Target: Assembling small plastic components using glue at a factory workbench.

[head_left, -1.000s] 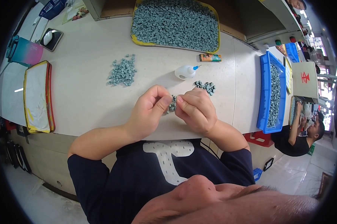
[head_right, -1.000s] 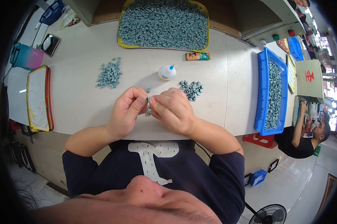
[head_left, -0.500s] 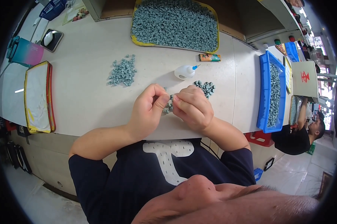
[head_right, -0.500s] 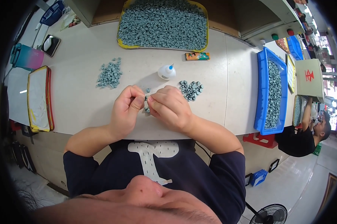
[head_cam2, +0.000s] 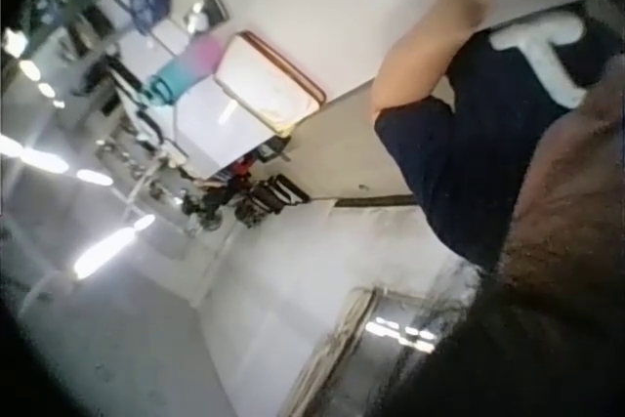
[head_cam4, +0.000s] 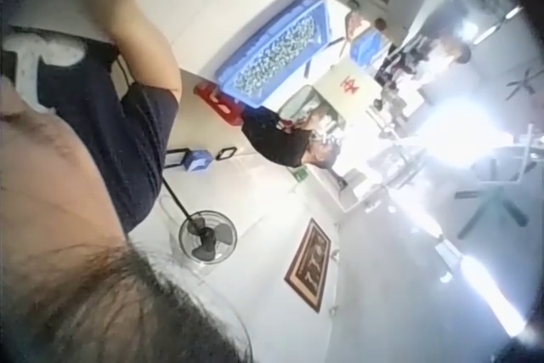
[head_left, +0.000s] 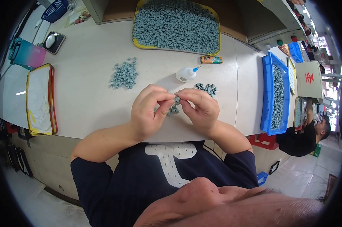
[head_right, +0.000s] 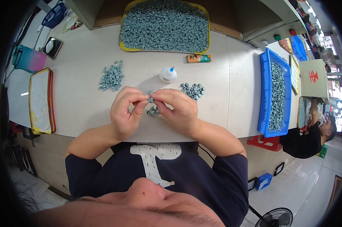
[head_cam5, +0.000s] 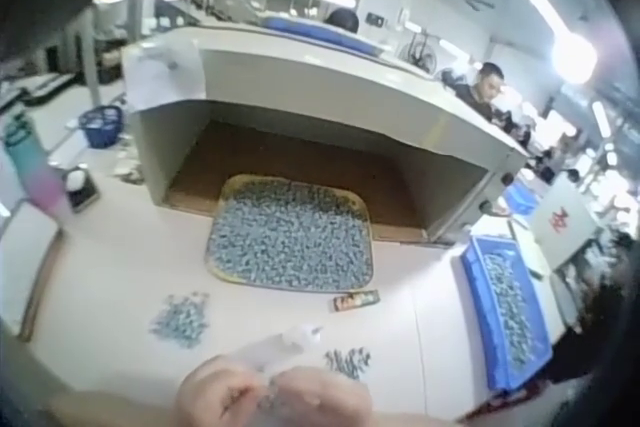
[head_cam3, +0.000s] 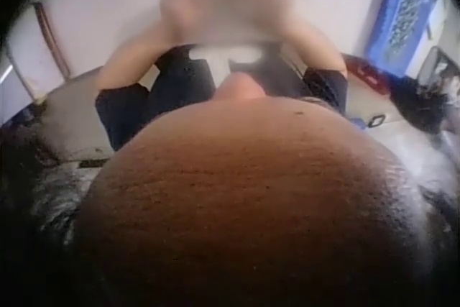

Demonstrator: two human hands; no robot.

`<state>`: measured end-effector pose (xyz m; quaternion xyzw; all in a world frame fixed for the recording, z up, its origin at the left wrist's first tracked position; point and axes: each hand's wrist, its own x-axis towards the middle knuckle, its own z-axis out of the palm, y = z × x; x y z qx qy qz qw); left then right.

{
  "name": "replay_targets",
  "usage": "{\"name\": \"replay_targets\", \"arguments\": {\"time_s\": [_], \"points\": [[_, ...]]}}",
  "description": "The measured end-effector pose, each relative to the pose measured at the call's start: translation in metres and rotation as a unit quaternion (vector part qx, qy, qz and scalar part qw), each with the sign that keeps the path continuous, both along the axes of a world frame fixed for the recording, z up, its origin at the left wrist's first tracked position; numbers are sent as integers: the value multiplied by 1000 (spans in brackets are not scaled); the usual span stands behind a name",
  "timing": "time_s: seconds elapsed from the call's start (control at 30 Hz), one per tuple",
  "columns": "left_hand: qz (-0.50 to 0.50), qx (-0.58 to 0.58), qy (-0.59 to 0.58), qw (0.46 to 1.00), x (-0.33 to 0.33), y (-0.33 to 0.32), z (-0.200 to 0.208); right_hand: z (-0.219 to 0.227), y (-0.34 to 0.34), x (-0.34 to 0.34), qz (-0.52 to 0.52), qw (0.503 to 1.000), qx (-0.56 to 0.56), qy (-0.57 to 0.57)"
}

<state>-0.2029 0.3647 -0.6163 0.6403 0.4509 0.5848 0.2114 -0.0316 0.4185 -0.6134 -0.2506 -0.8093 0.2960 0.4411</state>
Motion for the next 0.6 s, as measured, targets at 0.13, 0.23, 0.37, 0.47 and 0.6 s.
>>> {"name": "replay_targets", "arguments": {"time_s": [0.13,0.23,0.37,0.47,0.6], "points": [[-2,26,16,1000,2,4,-3,-1,3,3,8,1000,-4,-8],[0,45,29,999,4,8,-5,-6,4,2,-22,1000,8,12],[-1,33,32,999,3,12,-2,0,4,4,-13,1000,12,-14],[-8,-8,24,1000,-3,11,2,7,7,6,-15,999,37,-37],[-56,-12,192,980,-9,9,7,5,13,24,-74,997,-14,-5]]}}
